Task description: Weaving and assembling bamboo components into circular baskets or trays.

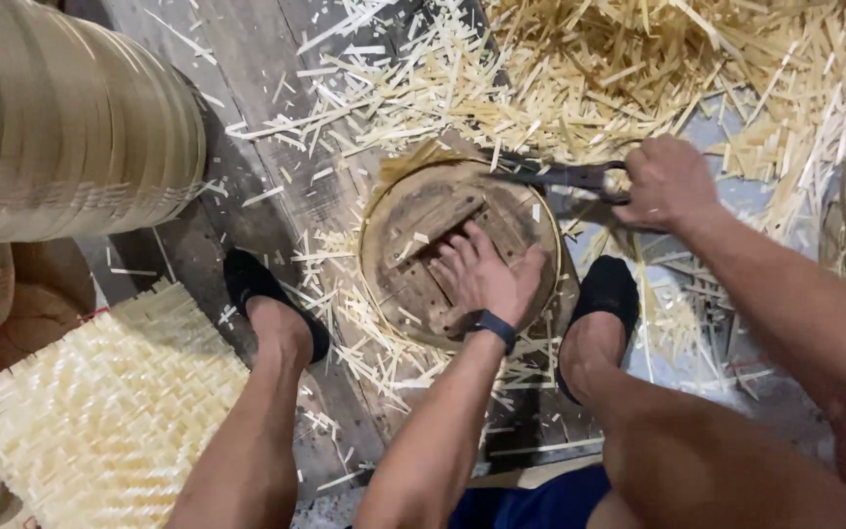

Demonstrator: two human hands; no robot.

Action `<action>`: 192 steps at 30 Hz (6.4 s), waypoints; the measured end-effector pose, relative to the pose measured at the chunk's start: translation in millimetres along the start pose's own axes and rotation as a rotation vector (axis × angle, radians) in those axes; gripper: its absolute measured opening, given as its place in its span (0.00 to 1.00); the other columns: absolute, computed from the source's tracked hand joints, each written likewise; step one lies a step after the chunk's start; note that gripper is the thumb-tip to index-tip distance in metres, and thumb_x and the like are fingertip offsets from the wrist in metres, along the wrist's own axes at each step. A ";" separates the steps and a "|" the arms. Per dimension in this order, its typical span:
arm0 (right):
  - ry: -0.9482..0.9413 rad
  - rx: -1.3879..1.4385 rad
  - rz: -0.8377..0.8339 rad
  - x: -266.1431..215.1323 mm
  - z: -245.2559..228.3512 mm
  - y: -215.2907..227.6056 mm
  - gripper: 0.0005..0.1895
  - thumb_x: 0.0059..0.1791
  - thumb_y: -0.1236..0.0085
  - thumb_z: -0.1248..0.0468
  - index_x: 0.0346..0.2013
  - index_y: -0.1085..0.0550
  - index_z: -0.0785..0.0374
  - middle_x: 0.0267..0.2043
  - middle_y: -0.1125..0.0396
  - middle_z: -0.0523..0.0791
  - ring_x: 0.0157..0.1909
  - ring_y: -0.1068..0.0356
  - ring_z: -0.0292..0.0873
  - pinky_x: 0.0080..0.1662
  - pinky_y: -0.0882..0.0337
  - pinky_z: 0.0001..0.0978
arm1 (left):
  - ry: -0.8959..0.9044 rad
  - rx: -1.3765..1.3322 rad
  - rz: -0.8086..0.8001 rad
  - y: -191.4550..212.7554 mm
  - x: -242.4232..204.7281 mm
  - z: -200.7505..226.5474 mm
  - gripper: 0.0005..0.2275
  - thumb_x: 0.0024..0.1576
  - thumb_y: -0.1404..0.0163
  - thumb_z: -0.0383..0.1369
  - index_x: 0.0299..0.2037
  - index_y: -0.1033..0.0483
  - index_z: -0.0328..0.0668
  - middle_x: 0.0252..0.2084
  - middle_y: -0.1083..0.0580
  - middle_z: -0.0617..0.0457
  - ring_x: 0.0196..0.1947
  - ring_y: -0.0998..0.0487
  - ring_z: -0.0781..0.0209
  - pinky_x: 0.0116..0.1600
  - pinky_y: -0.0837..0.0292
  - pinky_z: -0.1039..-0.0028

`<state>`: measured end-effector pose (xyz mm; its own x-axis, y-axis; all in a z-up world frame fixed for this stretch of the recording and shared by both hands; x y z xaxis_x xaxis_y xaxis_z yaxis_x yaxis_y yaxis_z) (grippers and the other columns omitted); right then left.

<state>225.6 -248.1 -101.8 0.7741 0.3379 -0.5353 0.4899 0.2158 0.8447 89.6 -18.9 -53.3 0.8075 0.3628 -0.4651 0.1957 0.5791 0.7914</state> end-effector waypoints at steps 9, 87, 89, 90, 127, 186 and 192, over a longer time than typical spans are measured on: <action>0.115 0.102 0.115 30.3 -7.8 -27.2 0.21 0.48 0.44 0.45 0.37 0.22 0.61 0.34 0.30 0.49 0.38 0.29 0.47 0.42 0.26 0.43 | -0.179 0.132 -0.022 2.9 -0.6 5.3 0.47 0.47 0.45 0.53 0.70 0.48 0.23 0.70 0.42 0.26 0.73 0.48 0.29 0.73 0.73 0.37; -0.239 1.424 0.005 -10.4 -58.7 -94.9 0.14 0.45 0.30 0.60 0.33 0.22 0.69 0.28 0.27 0.44 0.29 0.31 0.34 0.32 0.30 0.28 | -0.302 -0.052 -0.023 44.3 179.8 -8.2 0.16 0.51 0.36 0.48 0.27 0.13 0.43 0.26 0.19 0.46 0.28 0.19 0.54 0.41 0.29 0.65; -0.263 1.411 -0.010 -25.6 -60.3 -70.4 0.14 0.46 0.31 0.59 0.34 0.22 0.68 0.28 0.27 0.44 0.28 0.31 0.35 0.32 0.30 0.30 | -0.278 -0.101 -0.022 50.1 183.9 -24.5 0.14 0.53 0.39 0.47 0.30 0.14 0.45 0.27 0.19 0.47 0.28 0.19 0.55 0.39 0.27 0.66; -0.290 1.398 -0.033 -32.9 -61.4 -60.6 0.15 0.47 0.32 0.57 0.35 0.22 0.68 0.28 0.28 0.45 0.28 0.31 0.37 0.31 0.30 0.31 | -0.249 -0.149 -0.026 52.4 186.9 -35.2 0.13 0.55 0.41 0.47 0.34 0.15 0.48 0.29 0.20 0.48 0.28 0.20 0.57 0.37 0.26 0.68; -0.469 1.680 -0.220 -83.7 -77.2 -73.7 0.18 0.48 0.39 0.71 0.51 0.29 0.74 0.37 0.26 0.51 0.32 0.24 0.43 0.37 0.21 0.31 | 0.804 -0.917 -0.152 18.0 -41.3 -193.4 0.11 0.55 0.43 0.24 0.45 0.29 0.39 0.38 0.21 0.43 0.31 0.16 0.54 0.37 0.15 0.70; -0.399 1.420 0.204 -83.7 3.7 -72.5 0.24 0.54 0.47 0.52 0.58 0.26 0.65 0.49 0.26 0.50 0.48 0.26 0.44 0.49 0.25 0.34 | 0.043 -0.737 -0.075 127.8 163.8 -186.8 0.21 0.63 0.44 0.46 0.53 0.17 0.33 0.40 0.26 0.59 0.38 0.32 0.69 0.44 0.34 0.77; -0.282 0.580 0.439 -32.1 76.8 -63.7 0.34 0.45 0.30 0.57 0.60 0.30 0.73 0.58 0.38 0.61 0.63 0.42 0.62 0.65 0.41 0.53 | -0.338 -0.301 0.318 171.8 135.1 -77.3 0.22 0.58 0.41 0.42 0.59 0.23 0.37 0.46 0.22 0.46 0.44 0.23 0.57 0.50 0.26 0.68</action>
<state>200.3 -343.1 -138.3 0.9803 0.0189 -0.1967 0.1860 -0.4240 0.8863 189.3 186.0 -10.8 0.9443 0.3278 -0.0288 -0.2147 0.6801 0.7009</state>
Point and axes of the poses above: each hand's wrist, its own x-axis towards the middle knuckle, its own y-axis out of the back of the hand, z = x × y, the point moved 9 cm from there along x, towards the middle knuckle
